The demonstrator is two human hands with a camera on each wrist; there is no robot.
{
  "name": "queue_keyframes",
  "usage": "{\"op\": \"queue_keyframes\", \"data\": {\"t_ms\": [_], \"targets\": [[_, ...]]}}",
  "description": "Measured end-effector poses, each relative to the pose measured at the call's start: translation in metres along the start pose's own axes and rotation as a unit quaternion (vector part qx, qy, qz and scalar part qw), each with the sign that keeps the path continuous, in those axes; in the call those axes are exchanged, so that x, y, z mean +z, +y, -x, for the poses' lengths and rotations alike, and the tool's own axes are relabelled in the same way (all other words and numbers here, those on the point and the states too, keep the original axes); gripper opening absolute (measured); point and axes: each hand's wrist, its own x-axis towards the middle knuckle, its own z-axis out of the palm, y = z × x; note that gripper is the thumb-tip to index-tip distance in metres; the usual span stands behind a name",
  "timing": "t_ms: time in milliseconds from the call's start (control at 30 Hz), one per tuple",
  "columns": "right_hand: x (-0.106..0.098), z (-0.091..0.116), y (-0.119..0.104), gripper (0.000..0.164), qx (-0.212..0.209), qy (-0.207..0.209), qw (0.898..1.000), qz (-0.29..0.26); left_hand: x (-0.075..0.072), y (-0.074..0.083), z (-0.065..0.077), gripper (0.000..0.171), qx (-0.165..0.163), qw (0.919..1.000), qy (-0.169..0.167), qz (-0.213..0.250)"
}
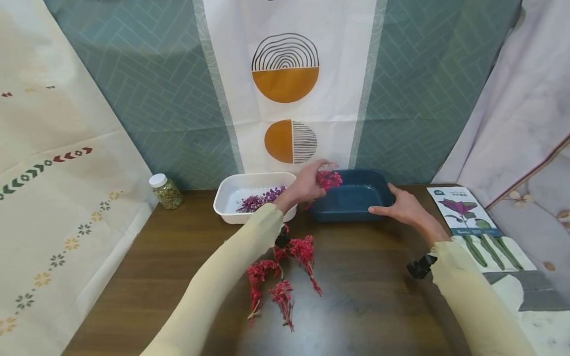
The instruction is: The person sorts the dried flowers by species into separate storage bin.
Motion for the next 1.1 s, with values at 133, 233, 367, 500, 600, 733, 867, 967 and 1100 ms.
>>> {"op": "queue_keyframes", "data": {"t_ms": [133,233,367,500,600,733,867,967,1100], "targets": [[0.001,0.000,0.000,0.124,0.003,0.002,1.000,0.001,0.006,0.003,-0.007,0.086,0.002,1.0000,-0.006,-0.004],[0.001,0.001,-0.001,0.123,0.002,0.005,1.000,-0.002,0.012,0.004,-0.010,0.086,-0.001,1.0000,-0.006,0.003],[0.001,0.002,-0.002,0.123,0.003,0.005,1.000,-0.005,0.018,0.002,-0.014,0.086,-0.003,0.9999,-0.009,0.010],[0.000,0.002,-0.001,0.124,-0.002,0.008,1.000,-0.003,0.023,0.001,-0.016,0.086,-0.003,0.9997,-0.014,0.021],[0.001,0.001,0.001,0.124,-0.007,0.011,1.000,-0.003,0.027,-0.001,-0.019,0.084,0.004,0.9996,-0.020,0.017],[0.001,0.000,0.001,0.123,-0.008,0.013,1.000,-0.004,0.032,-0.003,-0.022,0.082,0.006,0.9996,-0.028,0.003],[0.001,-0.001,0.002,0.123,-0.007,0.012,1.000,-0.005,0.037,-0.007,-0.024,0.082,0.003,0.9995,-0.030,-0.014],[0.002,-0.001,0.002,0.124,-0.007,0.013,1.000,-0.006,0.037,-0.009,-0.022,0.079,0.010,0.9990,-0.031,-0.030],[0.001,-0.001,0.003,0.124,-0.004,0.015,1.000,-0.007,0.032,-0.010,-0.016,0.072,0.021,0.9983,-0.025,-0.048]]}}
